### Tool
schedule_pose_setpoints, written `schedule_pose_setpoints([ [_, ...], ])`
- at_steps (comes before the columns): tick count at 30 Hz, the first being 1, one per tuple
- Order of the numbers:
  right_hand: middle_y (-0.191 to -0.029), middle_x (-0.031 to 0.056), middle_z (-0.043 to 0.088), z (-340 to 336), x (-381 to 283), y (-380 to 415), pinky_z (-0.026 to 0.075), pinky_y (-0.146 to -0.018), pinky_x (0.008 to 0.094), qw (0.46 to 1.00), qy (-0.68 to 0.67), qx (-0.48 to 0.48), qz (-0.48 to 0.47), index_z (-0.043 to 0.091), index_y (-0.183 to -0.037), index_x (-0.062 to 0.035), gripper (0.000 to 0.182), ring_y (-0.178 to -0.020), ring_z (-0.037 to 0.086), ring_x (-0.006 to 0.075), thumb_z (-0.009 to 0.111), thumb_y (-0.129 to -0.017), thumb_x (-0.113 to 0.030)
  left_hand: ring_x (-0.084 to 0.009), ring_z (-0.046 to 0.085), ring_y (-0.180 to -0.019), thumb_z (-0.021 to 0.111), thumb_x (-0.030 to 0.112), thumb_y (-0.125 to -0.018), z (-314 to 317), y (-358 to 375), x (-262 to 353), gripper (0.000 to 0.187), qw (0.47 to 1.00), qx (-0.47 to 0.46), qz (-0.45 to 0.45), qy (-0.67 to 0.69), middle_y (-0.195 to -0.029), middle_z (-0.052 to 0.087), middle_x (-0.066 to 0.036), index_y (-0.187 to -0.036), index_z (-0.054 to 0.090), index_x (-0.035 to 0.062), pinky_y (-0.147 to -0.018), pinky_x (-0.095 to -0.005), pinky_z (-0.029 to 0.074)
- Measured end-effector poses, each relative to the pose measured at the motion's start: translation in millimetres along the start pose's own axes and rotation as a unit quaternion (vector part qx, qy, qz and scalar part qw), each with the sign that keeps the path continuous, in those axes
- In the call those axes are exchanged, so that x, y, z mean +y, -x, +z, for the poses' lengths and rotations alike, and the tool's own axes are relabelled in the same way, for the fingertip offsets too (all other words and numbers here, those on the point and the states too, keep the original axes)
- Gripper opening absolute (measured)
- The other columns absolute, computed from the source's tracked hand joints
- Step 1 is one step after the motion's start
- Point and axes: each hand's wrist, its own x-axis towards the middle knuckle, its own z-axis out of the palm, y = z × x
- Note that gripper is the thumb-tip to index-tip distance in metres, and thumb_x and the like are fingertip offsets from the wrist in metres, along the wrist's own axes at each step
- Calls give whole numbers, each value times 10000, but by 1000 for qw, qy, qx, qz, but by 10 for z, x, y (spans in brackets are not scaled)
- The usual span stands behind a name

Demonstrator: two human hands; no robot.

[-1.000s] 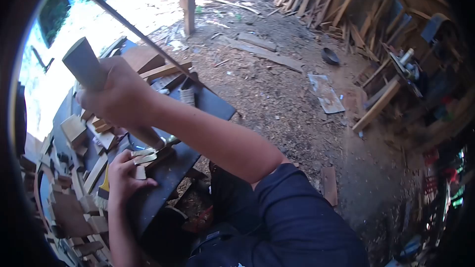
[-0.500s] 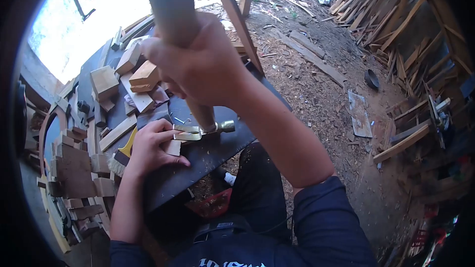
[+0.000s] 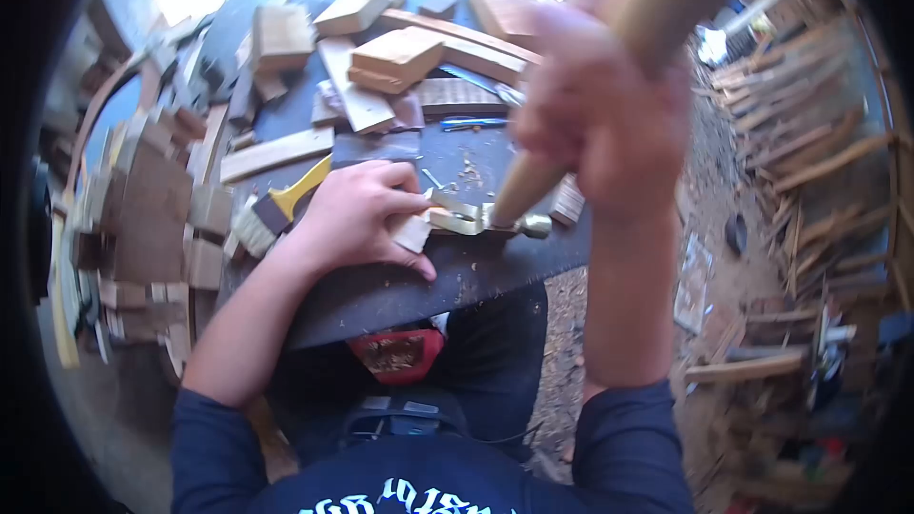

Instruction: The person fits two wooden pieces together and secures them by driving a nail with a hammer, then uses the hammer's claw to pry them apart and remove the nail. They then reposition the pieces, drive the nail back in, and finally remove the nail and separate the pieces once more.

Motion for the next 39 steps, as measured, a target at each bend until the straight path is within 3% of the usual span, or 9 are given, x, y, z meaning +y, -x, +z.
schedule_pose_setpoints([
  [7, -525, -39, 344, 505, -44, 1, 286, -358, 245, 991, 121, -41, -29, 483, -923, -53, 130, -374, 325, 58, 595, -988, -65, -267, 672, -963, 862, 659, -587, -6, 11, -14, 653, 1000, -15, -8, 17, -982, 662, -40, -942, 786, 116, -817, -407, 542],
  [13, -529, -53, 297, -223, 15, -15, 320, -362, 260, 983, -155, -90, -30, 389, -929, -138, 154, -387, 294, 70, 413, -1081, -148, -260, 674, -950, 842, 693, -575, 24, 27, -53, 692, 1000, 1, 12, -5, -978, 654, -34, -980, 789, 135, -799, -405, 544],
  [18, -537, -52, 300, 273, -48, 87, 336, -389, 261, 992, 97, -75, -32, 430, -961, -111, 135, -392, 297, 73, 424, -1083, -169, -249, 672, -964, 845, 691, -566, 12, 14, -31, 683, 1000, -10, 1, -16, -965, 656, -30, -960, 787, 136, -787, -397, 548],
  [22, -516, -72, 281, -319, 12, 32, 286, -337, 241, 990, -137, -16, -19, 423, -878, -149, 189, -374, 255, 46, 438, -1065, -133, -240, 673, -963, 850, 684, -562, 46, 44, -59, 673, 999, 25, 14, -19, -959, 657, -25, -938, 783, 128, -778, -393, 548],
  [25, -531, -57, 310, -269, 25, 36, 341, -405, 243, 977, -164, -135, -32, 450, -933, -114, 158, -395, 296, 61, 431, -1082, -164, -236, 674, -965, 849, 685, -562, 12, 4, -48, 678, 999, 27, 3, -24, -971, 662, -19, -938, 784, 126, -778, -391, 548],
  [28, -536, -58, 283, 298, 1, 20, 293, -352, 265, 993, 112, -14, -32, 450, -953, -109, 116, -364, 267, 69, 502, -1052, -141, -235, 673, -962, 853, 673, -572, 12, 9, -17, 667, 1000, 0, -8, -21, -988, 672, -13, -960, 789, 134, -786, -390, 546],
  [32, -532, -72, 296, -297, 35, 73, 345, -389, 254, 983, -183, -14, 19, 430, -907, -140, 164, -380, 280, 54, 448, -1071, -138, -236, 672, -965, 862, 656, -575, 60, 26, -61, 666, 1000, 24, -1, 0, -969, 673, -12, -993, 802, 140, -811, -388, 545],
  [35, -536, -64, 292, -249, -4, 72, 350, -397, 240, 979, -159, -126, -20, 446, -919, -133, 142, -387, 276, 59, 466, -1060, -133, -235, 670, -972, 864, 650, -570, 59, -7, -106, 651, 998, 58, 15, -2, -965, 673, -12, -974, 805, 143, -817, -389, 545],
  [39, -532, -57, 330, 429, -41, -9, 295, -342, 260, 994, 111, 7, -25, 480, -883, -74, 152, -364, 296, 60, 568, -1006, -92, -210, 674, -1009, 836, 684, -568, 20, -24, -32, 656, 999, 20, -16, -36, -973, 674, -4, -959, 812, 158, -839, -360, 562],
])
